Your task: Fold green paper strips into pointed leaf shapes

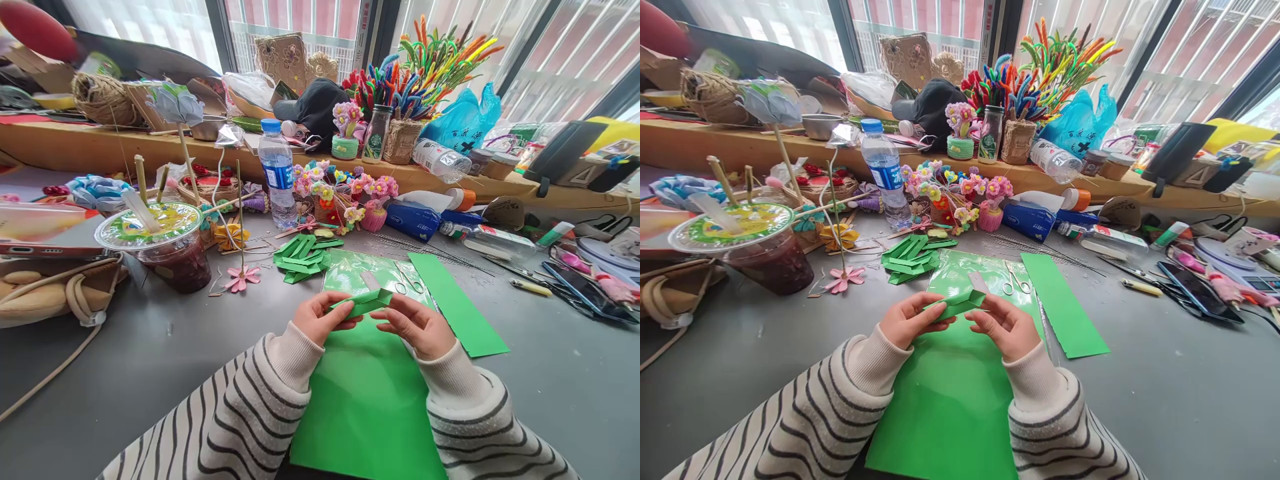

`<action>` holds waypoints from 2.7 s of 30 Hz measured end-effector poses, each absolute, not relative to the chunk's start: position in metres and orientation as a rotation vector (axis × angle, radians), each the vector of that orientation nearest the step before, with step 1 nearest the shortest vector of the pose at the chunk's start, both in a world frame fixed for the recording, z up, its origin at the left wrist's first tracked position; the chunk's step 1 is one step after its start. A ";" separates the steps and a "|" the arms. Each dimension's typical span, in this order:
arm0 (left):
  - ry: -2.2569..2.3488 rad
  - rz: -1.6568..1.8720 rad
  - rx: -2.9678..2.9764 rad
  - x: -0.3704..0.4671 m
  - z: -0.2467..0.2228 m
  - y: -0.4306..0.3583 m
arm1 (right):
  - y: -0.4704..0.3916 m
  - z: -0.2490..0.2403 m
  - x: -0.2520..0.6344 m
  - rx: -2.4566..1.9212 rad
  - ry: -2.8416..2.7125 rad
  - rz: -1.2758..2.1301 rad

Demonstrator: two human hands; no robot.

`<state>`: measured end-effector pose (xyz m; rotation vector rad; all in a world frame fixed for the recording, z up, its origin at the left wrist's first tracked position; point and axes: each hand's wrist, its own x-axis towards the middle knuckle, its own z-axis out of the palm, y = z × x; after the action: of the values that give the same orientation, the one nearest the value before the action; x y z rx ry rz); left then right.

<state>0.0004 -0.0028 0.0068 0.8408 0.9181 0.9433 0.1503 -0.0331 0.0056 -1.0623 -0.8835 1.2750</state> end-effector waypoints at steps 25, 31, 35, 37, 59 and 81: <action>0.966 0.637 1.042 0.006 0.012 -0.008 | -0.035 0.009 0.144 -1.218 -1.229 1.150; 0.923 0.622 1.010 0.007 0.006 -0.008 | -0.036 0.013 0.141 -1.273 -1.218 1.042; 0.918 0.610 1.024 0.006 0.006 -0.008 | -0.036 0.012 0.140 -1.276 -1.210 1.078; 0.923 0.610 1.025 0.006 0.006 -0.008 | -0.035 0.010 0.140 -1.290 -1.200 1.092; 0.981 0.725 1.159 0.015 0.005 -0.014 | -0.029 0.009 0.130 -1.400 -1.293 0.904; 0.995 0.691 1.194 0.011 0.005 -0.015 | -0.033 0.017 0.145 -1.251 -1.367 0.541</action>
<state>0.0114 -0.0146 0.0051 1.1936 0.9951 0.6912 0.1453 -0.0327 0.0173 -1.2513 -1.3675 0.5407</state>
